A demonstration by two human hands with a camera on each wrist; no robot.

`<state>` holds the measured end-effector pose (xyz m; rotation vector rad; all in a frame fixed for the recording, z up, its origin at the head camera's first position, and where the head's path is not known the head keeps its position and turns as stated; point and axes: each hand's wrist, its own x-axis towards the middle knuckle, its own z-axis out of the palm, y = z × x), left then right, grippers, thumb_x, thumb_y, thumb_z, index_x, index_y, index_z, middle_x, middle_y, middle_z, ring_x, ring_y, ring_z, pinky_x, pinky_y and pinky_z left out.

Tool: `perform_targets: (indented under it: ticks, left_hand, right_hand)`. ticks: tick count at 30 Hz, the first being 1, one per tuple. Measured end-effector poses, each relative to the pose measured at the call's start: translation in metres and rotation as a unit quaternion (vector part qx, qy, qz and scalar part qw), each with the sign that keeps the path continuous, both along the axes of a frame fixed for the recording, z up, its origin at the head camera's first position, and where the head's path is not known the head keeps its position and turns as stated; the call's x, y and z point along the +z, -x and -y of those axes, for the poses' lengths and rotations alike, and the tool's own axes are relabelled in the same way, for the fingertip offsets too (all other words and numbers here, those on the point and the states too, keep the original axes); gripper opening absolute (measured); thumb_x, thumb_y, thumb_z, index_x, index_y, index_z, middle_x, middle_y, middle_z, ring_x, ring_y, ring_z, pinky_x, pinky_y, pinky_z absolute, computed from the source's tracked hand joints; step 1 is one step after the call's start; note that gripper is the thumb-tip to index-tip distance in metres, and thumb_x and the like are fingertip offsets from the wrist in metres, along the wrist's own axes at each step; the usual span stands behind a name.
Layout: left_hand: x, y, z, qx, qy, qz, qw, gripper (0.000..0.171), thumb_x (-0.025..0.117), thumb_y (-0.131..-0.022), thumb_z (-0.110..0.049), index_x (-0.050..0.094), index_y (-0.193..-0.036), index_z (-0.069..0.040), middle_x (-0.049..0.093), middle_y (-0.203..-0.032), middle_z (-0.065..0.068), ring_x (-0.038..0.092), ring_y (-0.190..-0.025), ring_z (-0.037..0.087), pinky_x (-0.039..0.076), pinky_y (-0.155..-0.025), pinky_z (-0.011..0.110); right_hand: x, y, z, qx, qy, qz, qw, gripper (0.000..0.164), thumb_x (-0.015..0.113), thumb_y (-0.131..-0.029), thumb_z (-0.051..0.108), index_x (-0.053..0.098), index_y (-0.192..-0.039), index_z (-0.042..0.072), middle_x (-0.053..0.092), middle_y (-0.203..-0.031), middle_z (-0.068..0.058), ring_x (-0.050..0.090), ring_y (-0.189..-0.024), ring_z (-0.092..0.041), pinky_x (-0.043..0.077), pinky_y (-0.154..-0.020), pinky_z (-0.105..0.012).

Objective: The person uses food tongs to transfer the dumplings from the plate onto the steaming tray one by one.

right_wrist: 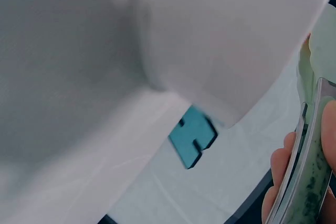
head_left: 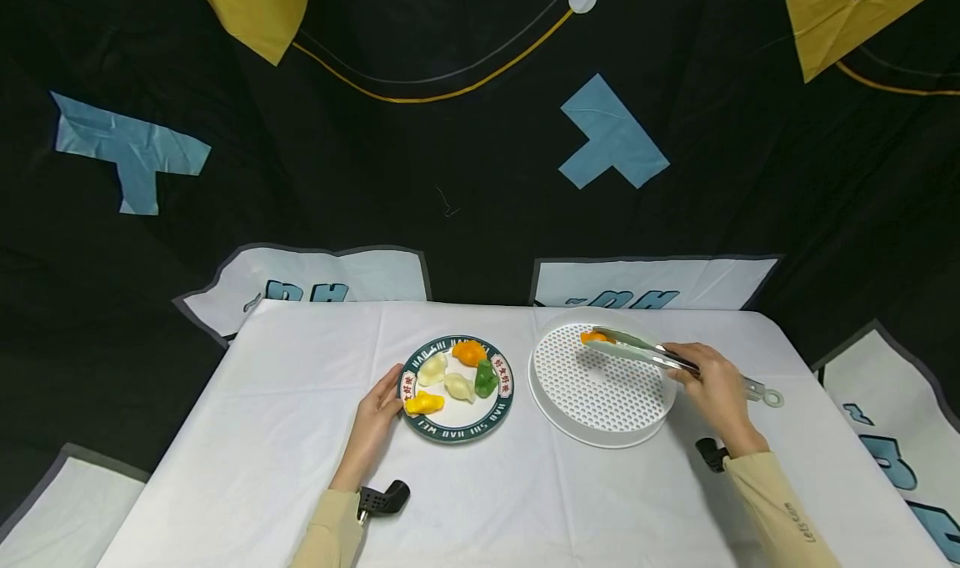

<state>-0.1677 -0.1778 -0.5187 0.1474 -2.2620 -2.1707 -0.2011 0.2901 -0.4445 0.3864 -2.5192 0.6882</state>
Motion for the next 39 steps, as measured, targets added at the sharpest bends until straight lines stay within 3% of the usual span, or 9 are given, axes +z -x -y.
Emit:
perform_targets:
  ticks: [11, 20, 39]
  left_hand:
    - [0.002, -0.002, 0.000, 0.000, -0.002, -0.007, 1.0000, 0.054, 0.041, -0.096, 0.002, 0.029, -0.149, -0.003, 0.029, -0.153, 0.012, 0.030, -0.139, 0.022, 0.027, -0.111, 0.024]
    - [0.001, -0.001, 0.000, 0.001, -0.005, -0.007, 1.0000, 0.054, 0.040, -0.096, 0.003, 0.030, -0.149, -0.003, 0.029, -0.153, 0.013, 0.030, -0.139, 0.022, 0.028, -0.110, 0.024]
    - [0.001, 0.000, 0.000, 0.002, 0.010, -0.004, 0.9999, 0.054, 0.041, -0.096, 0.001, 0.029, -0.149, -0.004, 0.029, -0.153, 0.012, 0.029, -0.139, 0.022, 0.026, -0.112, 0.026]
  right_hand:
    - [-0.006, 0.002, -0.019, -0.025, -0.021, 0.008, 0.999, 0.038, 0.076, -0.071, -0.005, 0.069, -0.108, -0.002, 0.066, -0.103, -0.022, 0.060, -0.095, -0.042, 0.048, -0.074, -0.058]
    - [-0.011, 0.002, -0.028, -0.036, -0.047, 0.001, 0.998, 0.035, 0.076, -0.072, -0.002, 0.069, -0.106, -0.002, 0.066, -0.100, -0.021, 0.060, -0.091, -0.041, 0.048, -0.065, -0.055]
    - [-0.002, 0.000, -0.027, -0.036, -0.079, 0.040, 0.995, 0.043, 0.080, -0.068, -0.002, 0.069, -0.109, -0.002, 0.065, -0.104, -0.023, 0.060, -0.091, -0.042, 0.051, -0.066, -0.057]
